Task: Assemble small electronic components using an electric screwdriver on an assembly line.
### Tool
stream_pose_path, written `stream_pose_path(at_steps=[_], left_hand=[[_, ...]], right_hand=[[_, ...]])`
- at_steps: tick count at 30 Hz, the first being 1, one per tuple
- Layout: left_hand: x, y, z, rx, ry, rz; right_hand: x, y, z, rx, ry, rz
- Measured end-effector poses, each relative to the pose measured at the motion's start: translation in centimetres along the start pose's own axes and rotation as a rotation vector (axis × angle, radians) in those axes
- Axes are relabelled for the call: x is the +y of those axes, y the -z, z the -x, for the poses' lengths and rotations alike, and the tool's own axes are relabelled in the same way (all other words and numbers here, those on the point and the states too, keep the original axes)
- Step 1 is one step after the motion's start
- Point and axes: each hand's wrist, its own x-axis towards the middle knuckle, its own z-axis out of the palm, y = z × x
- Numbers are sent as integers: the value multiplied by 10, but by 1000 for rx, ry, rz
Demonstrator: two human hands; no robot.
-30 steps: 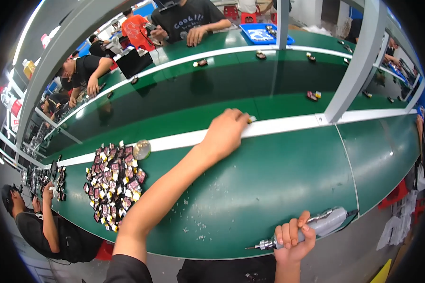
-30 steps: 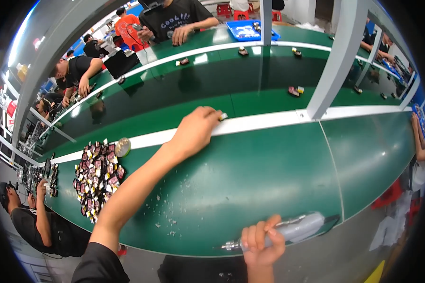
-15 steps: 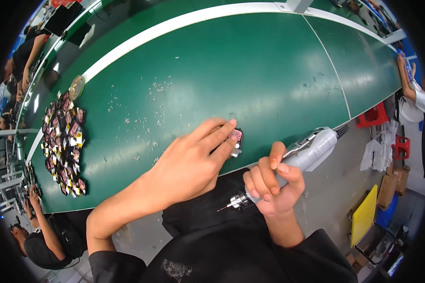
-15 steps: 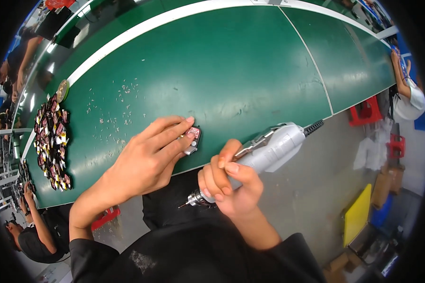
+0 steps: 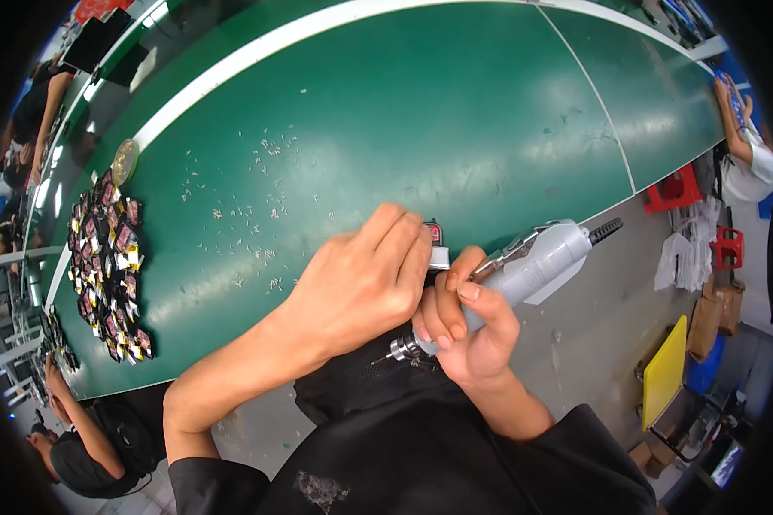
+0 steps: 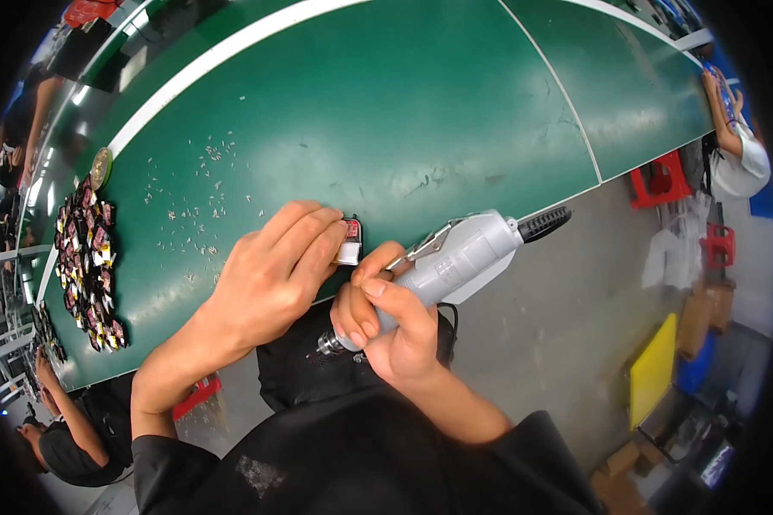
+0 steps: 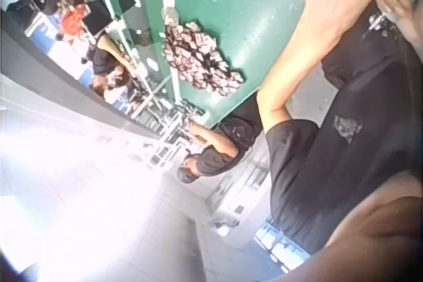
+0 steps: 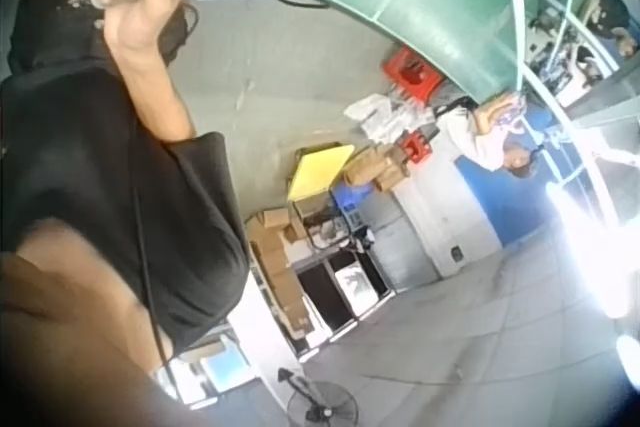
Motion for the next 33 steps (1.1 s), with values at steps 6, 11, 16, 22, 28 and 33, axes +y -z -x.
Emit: stream_pose_path(at_steps=[6,11,16,22,28,33], left_hand=[[7,-7,1,56,-18,-5],[10,-4,4,1,25,-9],[14,-4,13,-65,-50,-149],[16,-11,14,-8,-58,-111],[13,-15,16,36,-29,-93],[9,-19,17,76,-55,-101]], right_hand=[[-2,2,-1,9,-24,-24],[-33,7,-4,-139,-83,-26],[-97,-13,-29,-368,165,279],[-100,-21,-64,-439,251,432],[-88,-12,-76,-430,248,457],[-90,-22,-79,-442,208,562]])
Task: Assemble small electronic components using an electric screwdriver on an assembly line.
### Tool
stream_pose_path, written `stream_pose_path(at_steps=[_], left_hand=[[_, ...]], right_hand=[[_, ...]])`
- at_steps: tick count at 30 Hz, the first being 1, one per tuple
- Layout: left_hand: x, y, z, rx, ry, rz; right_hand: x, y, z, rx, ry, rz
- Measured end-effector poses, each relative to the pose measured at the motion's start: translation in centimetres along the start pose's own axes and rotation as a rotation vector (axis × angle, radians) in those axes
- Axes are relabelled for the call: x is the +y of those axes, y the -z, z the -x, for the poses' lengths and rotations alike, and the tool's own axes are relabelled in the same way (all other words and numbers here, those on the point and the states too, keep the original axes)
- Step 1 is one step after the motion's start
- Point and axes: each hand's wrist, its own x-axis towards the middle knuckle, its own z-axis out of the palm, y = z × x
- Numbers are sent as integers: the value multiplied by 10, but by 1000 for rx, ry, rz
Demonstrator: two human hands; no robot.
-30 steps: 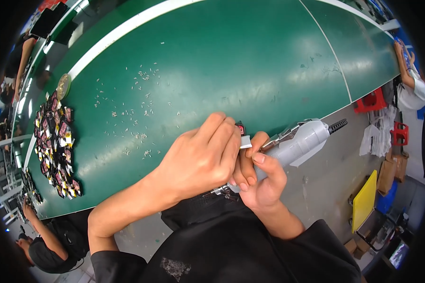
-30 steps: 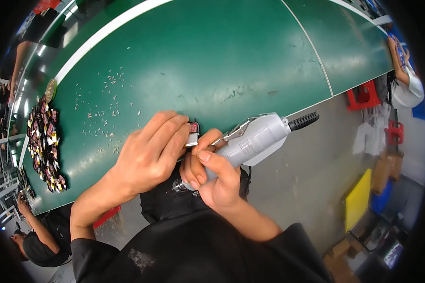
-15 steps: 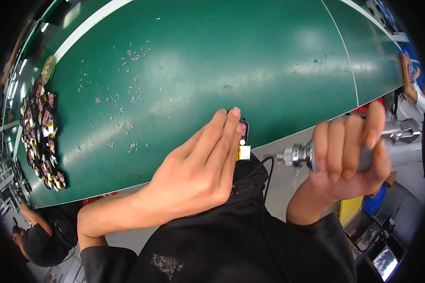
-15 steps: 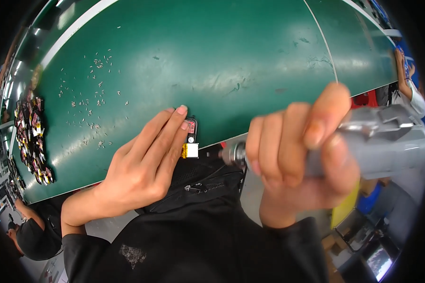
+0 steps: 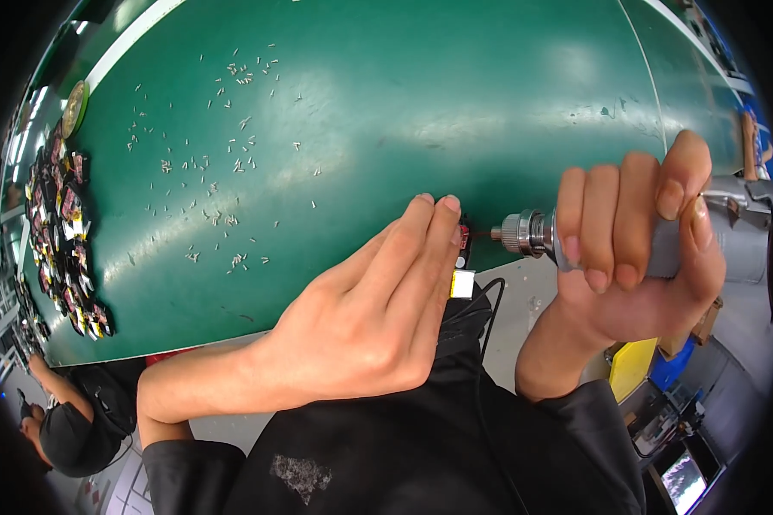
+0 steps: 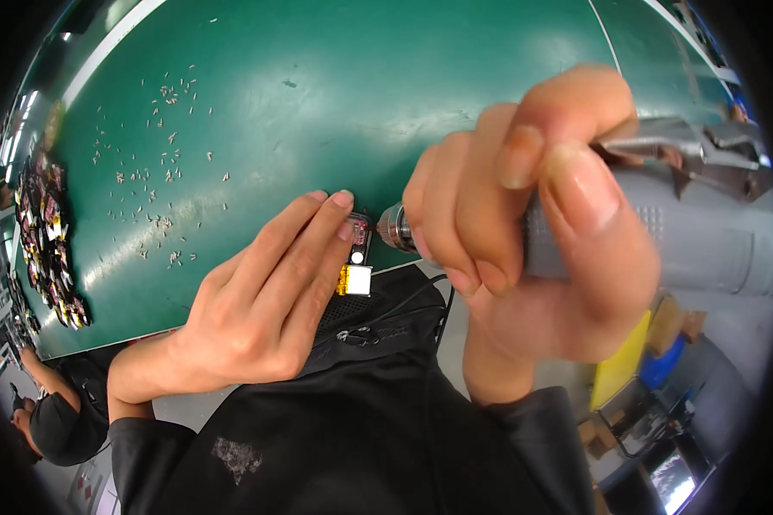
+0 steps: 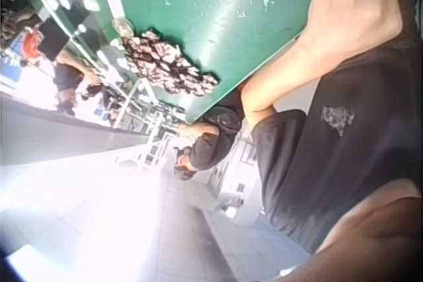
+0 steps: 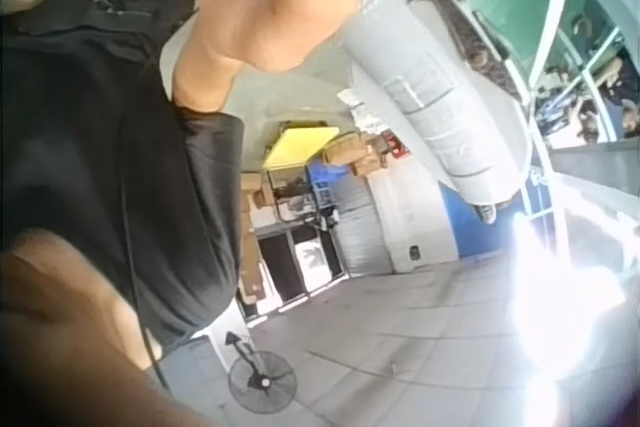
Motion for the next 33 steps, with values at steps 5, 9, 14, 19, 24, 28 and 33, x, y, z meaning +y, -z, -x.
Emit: stream_pose_path(at_steps=[5,9,14,19,24,28,33], left_hand=[[0,-3,3,30,24,22],[1,-2,3,51,38,44],[0,-4,2,61,0,13],[2,2,-1,10,16,42],[11,15,8,0,102,-15],[14,11,7,58,133,128],[-5,65,58,196,353,178]], right_hand=[[3,6,-4,-56,-66,-51],[3,3,-3,-44,-56,-64],[-1,-14,-5,-102,-75,134],[1,-21,-8,-105,-44,136],[13,-35,-6,-71,28,40],[14,-23,-1,-195,103,-50],[15,-28,-4,-211,186,-332]])
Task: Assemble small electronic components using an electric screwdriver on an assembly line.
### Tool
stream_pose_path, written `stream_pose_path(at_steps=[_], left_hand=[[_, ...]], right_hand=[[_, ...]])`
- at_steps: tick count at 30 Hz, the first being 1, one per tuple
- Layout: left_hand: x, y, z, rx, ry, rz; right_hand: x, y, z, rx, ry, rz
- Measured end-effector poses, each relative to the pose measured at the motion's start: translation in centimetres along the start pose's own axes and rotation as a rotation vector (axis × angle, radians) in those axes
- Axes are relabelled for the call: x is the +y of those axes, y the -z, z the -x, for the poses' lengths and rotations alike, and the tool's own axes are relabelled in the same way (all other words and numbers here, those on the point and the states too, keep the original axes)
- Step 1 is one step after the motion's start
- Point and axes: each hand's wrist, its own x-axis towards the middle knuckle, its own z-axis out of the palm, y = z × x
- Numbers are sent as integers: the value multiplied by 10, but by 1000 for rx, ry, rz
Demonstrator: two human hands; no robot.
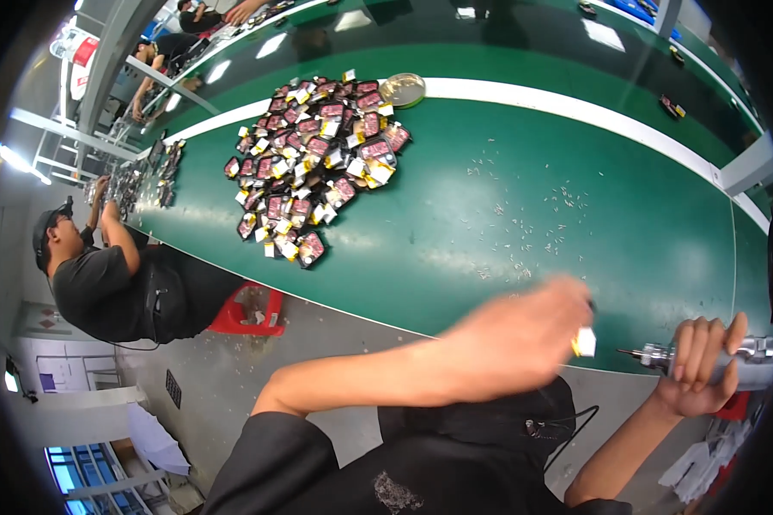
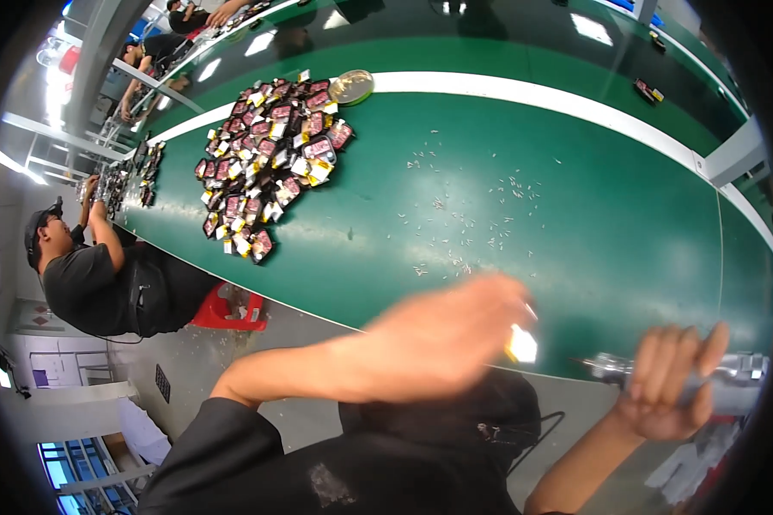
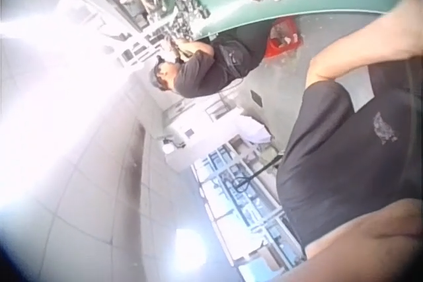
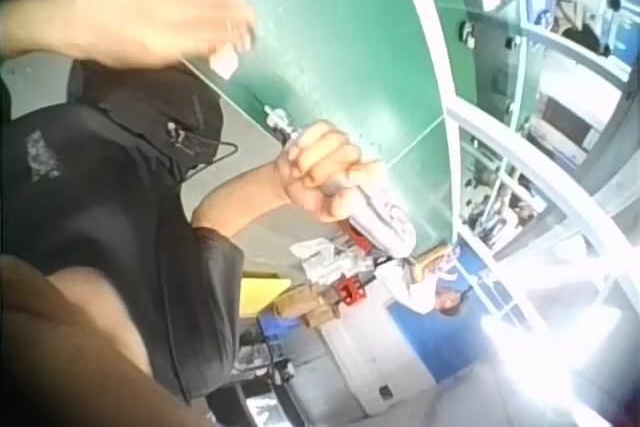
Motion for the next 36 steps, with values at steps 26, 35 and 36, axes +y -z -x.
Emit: stream_pose_path(at_steps=[26,35,36], left_hand=[[-77,51,32,-105,75,-498],[6,-20,10,180,346,535],[14,-24,7,190,406,674]], right_hand=[[32,8,36,383,-137,-247],[24,-20,18,280,25,-361],[22,-29,14,288,15,-344]])
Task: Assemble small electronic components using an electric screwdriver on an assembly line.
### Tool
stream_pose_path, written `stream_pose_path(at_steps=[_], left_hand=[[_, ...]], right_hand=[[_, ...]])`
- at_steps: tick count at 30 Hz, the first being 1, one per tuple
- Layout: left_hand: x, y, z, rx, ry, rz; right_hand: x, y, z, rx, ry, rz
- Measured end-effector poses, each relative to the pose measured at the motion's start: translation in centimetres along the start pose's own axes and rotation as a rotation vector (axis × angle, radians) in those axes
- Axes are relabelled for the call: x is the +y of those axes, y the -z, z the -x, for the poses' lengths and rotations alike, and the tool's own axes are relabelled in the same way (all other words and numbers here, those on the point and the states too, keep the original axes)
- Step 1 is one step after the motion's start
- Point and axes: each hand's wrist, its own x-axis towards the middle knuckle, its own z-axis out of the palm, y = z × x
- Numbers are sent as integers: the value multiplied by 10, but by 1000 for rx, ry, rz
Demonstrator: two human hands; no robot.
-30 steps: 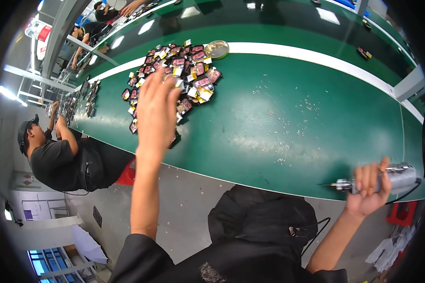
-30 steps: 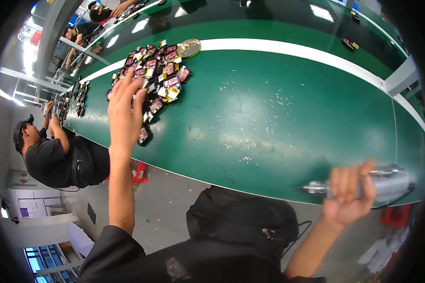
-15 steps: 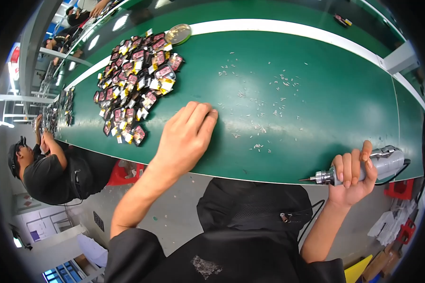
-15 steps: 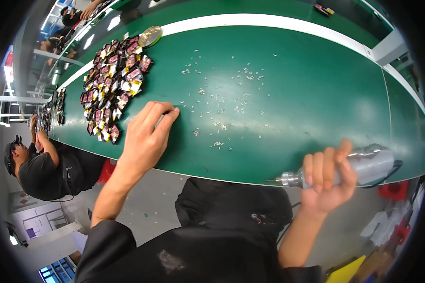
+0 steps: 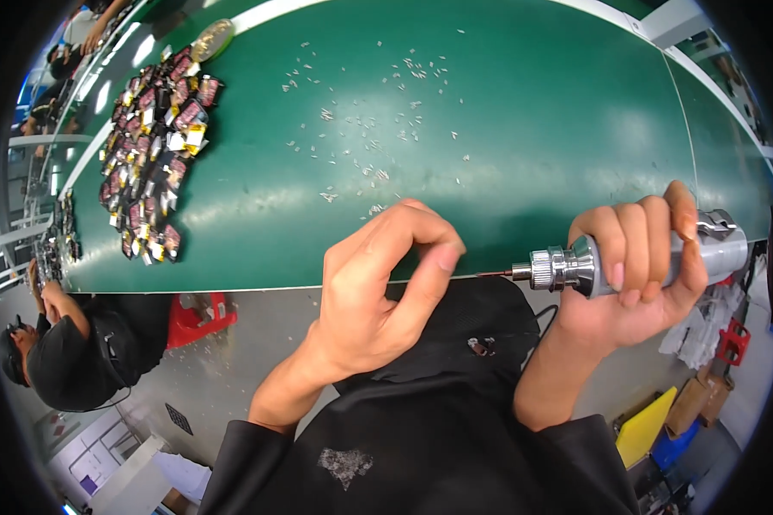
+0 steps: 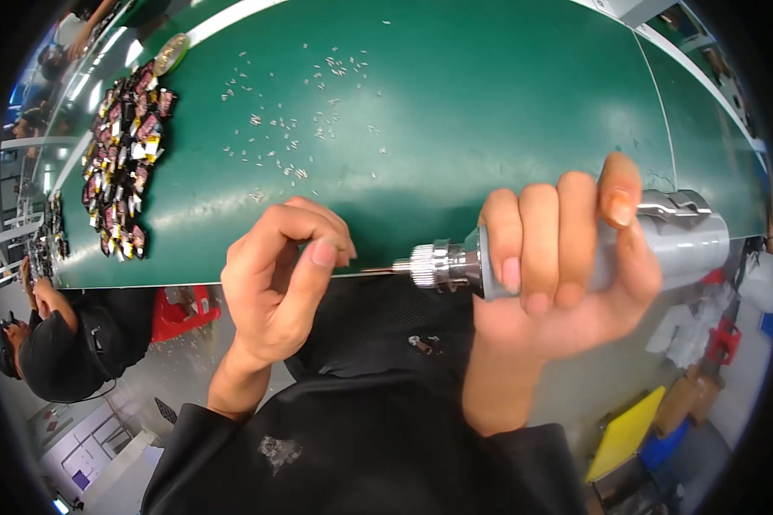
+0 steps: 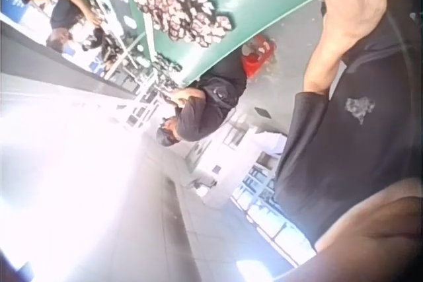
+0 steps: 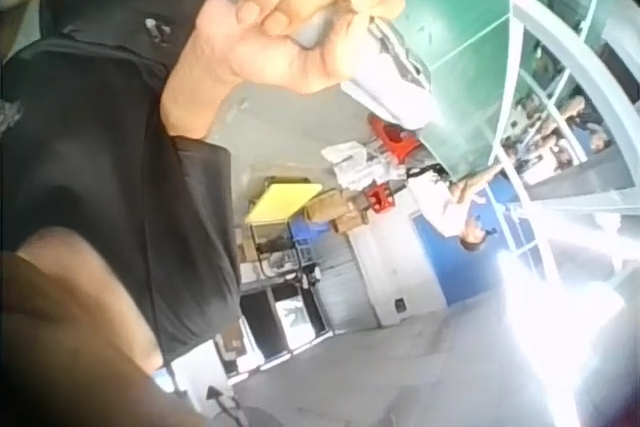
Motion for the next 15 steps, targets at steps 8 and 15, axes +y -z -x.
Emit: stream_pose_path(at_steps=[8,15], left_hand=[[-4,-16,8,8,163,641],[-4,-18,13,15,211,792]], right_hand=[[1,-26,2,142,137,-28],[10,-22,6,146,122,42]])
